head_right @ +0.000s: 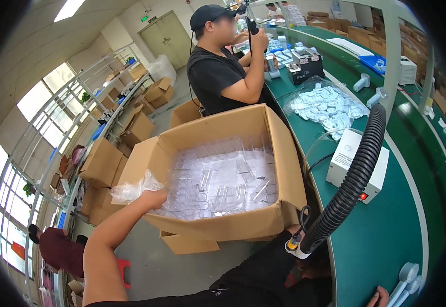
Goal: The person packages handheld electronic devices by hand, placing them into clear plastic trays at a production line station.
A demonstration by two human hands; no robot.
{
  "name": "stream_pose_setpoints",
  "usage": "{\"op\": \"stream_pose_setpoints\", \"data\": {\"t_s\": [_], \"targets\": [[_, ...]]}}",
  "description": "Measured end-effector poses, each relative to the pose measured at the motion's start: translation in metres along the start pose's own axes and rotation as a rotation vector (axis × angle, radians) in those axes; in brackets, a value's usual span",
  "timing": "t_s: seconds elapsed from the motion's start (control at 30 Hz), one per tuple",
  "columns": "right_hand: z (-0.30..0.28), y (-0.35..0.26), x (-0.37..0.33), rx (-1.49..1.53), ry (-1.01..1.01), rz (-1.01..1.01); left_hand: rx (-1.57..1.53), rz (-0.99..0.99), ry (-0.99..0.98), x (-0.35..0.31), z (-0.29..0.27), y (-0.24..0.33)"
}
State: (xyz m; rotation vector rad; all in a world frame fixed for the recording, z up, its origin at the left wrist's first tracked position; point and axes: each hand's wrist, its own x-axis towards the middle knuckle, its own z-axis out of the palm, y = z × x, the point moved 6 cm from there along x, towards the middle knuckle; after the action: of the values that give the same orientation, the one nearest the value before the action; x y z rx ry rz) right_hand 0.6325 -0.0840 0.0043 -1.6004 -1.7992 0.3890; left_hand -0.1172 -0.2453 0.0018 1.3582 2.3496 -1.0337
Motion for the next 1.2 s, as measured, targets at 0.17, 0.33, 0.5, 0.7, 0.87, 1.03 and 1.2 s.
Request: {"op": "stream_pose_setpoints", "data": {"t_s": [0.17, 0.33, 0.5, 0.7, 0.87, 1.03, 1.2], "targets": [[-0.001, -0.002, 0.000, 0.007, 0.018, -0.019, -0.076, -0.001, 0.000, 0.014, 0.006, -0.006], [0.001, -0.004, 0.003, -0.004, 0.017, -0.042, -0.183, 0.030, 0.026, 0.010, 0.001, -0.015], [0.000, -0.001, 0.001, -0.018, 0.038, -0.077, -0.307, -0.090, 0.339, -0.011, -0.053, -0.018], [0.002, -0.005, 0.003, -0.010, 0.047, -0.101, -0.048, -0.041, 0.209, -0.052, -0.057, -0.018], [0.000, -0.007, 0.002, -0.032, 0.022, -0.049, 0.044, 0.005, -0.078, -0.041, -0.032, 0.011], [-0.003, 0.044, -0.016, 0.047, 0.132, -0.047, -0.178, -0.013, 0.009, -0.015, -0.023, 0.008], [0.004, 0.015, -0.003, 0.016, 0.184, 0.056, -0.985, 0.033, 0.130, 0.007, -0.005, -0.002]]}}
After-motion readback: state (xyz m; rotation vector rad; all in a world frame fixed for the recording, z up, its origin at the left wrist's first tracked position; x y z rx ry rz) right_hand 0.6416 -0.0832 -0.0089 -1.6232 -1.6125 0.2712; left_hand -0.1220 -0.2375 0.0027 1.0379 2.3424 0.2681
